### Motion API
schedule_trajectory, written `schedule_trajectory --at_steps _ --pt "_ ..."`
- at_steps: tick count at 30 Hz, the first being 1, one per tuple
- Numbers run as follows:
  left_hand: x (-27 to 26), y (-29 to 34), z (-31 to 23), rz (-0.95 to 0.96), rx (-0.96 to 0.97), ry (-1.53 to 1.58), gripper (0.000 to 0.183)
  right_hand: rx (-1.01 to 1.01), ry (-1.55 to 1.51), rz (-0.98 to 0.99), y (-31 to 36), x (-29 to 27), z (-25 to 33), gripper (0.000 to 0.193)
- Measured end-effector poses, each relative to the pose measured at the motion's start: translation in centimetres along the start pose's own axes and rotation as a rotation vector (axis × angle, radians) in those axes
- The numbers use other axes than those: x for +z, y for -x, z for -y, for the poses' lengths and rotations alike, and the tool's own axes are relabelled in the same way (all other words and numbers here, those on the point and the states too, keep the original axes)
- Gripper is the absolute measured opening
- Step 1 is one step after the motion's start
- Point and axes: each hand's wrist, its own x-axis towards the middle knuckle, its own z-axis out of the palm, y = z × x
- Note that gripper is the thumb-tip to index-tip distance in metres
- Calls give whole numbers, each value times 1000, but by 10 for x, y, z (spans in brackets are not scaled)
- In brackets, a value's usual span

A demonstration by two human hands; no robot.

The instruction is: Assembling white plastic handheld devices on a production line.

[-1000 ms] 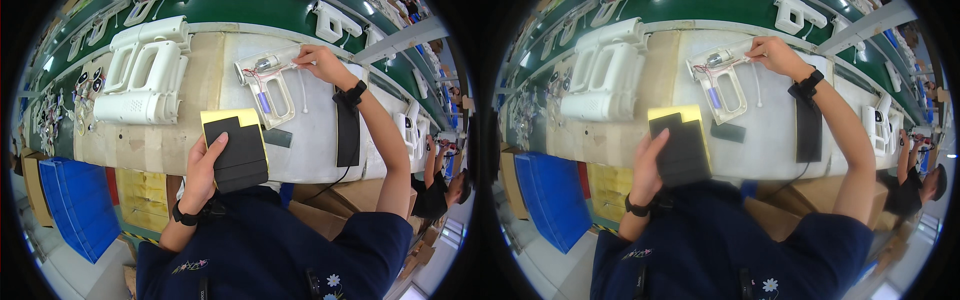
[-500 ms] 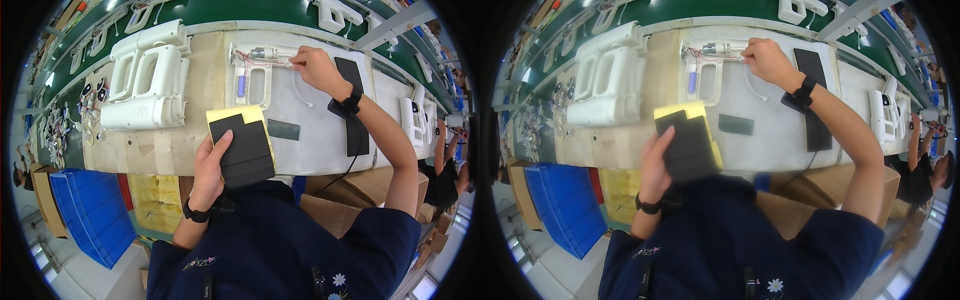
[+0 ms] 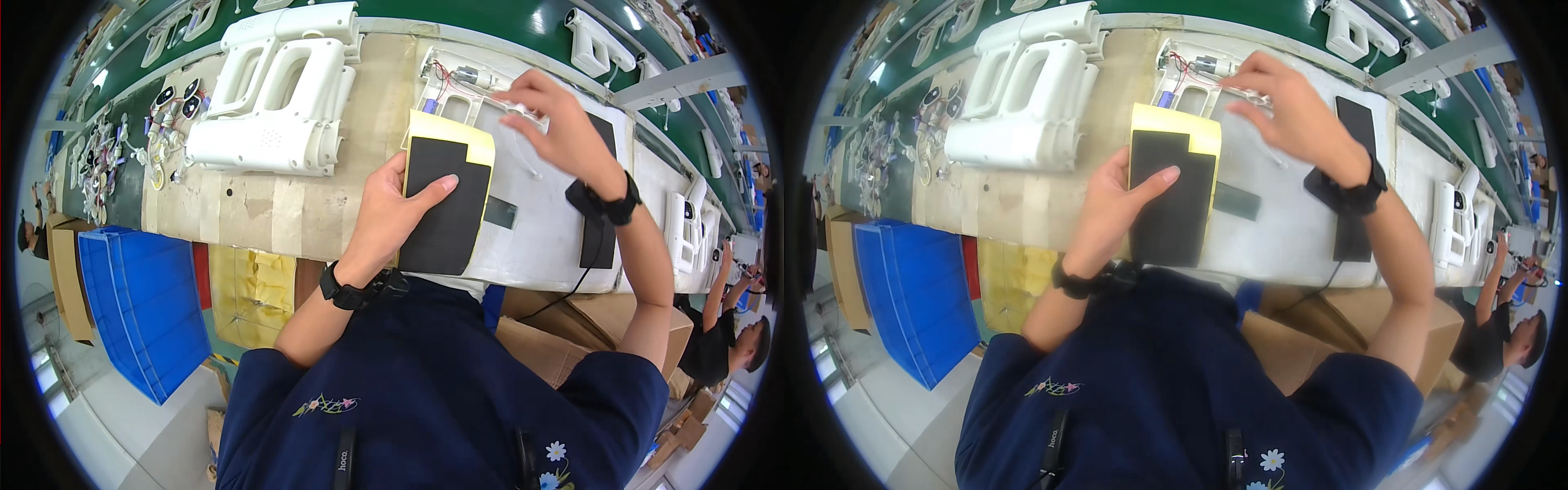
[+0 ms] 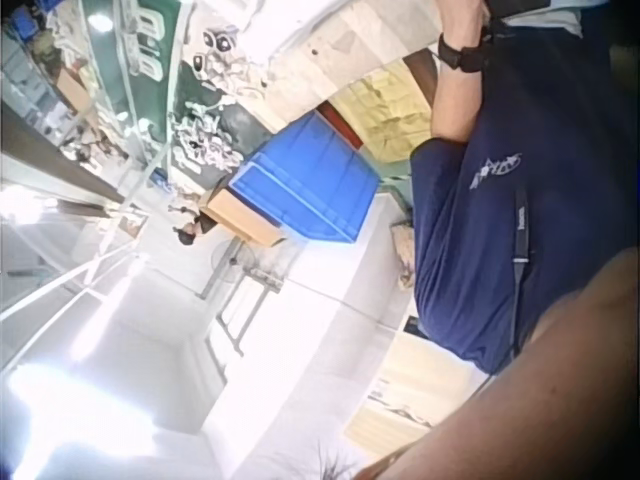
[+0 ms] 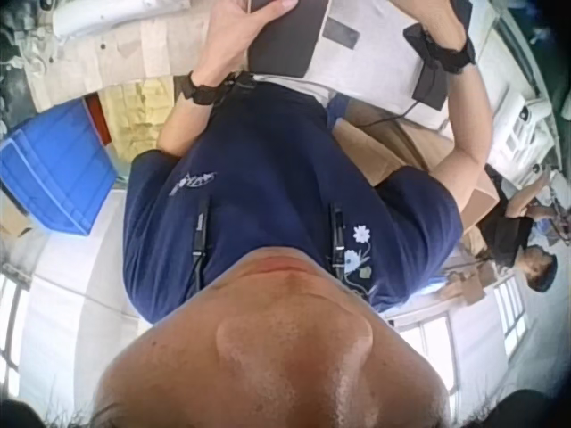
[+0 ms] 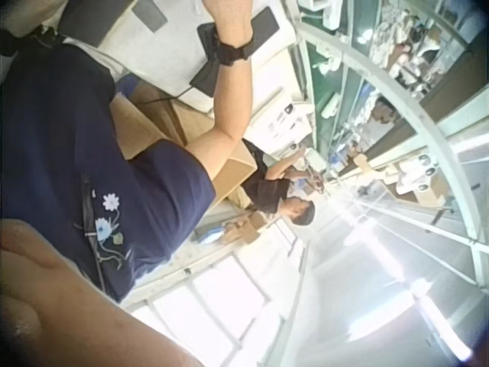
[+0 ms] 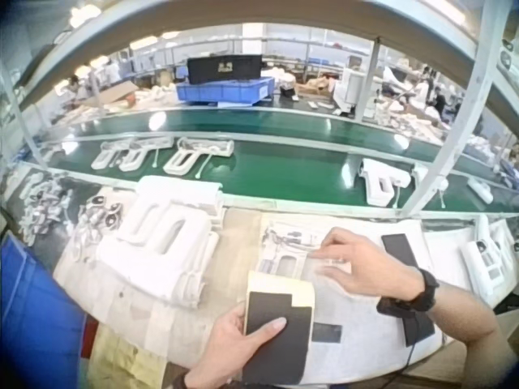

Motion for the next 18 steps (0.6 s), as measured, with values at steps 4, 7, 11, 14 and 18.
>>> schedule_trajectory --at_steps 4,7,11,14,18 --pt "1 -5 1 -16 43 -22 29 -255 -127 -45 -2 31 39 29" --pt "-4 -9 7 -8 125 -169 29 -173 -184 14 -7 46 45 24" --pt "-17 -12 1 164 167 -375 29 180 -707 372 -20 34 20 24" --pt "-18 -6 -4 224 115 -354 28 352 -899 483 -15 36 17 24" --pt "-23 -9 6 253 75 -321 30 274 -787 456 -12 39 24 24"
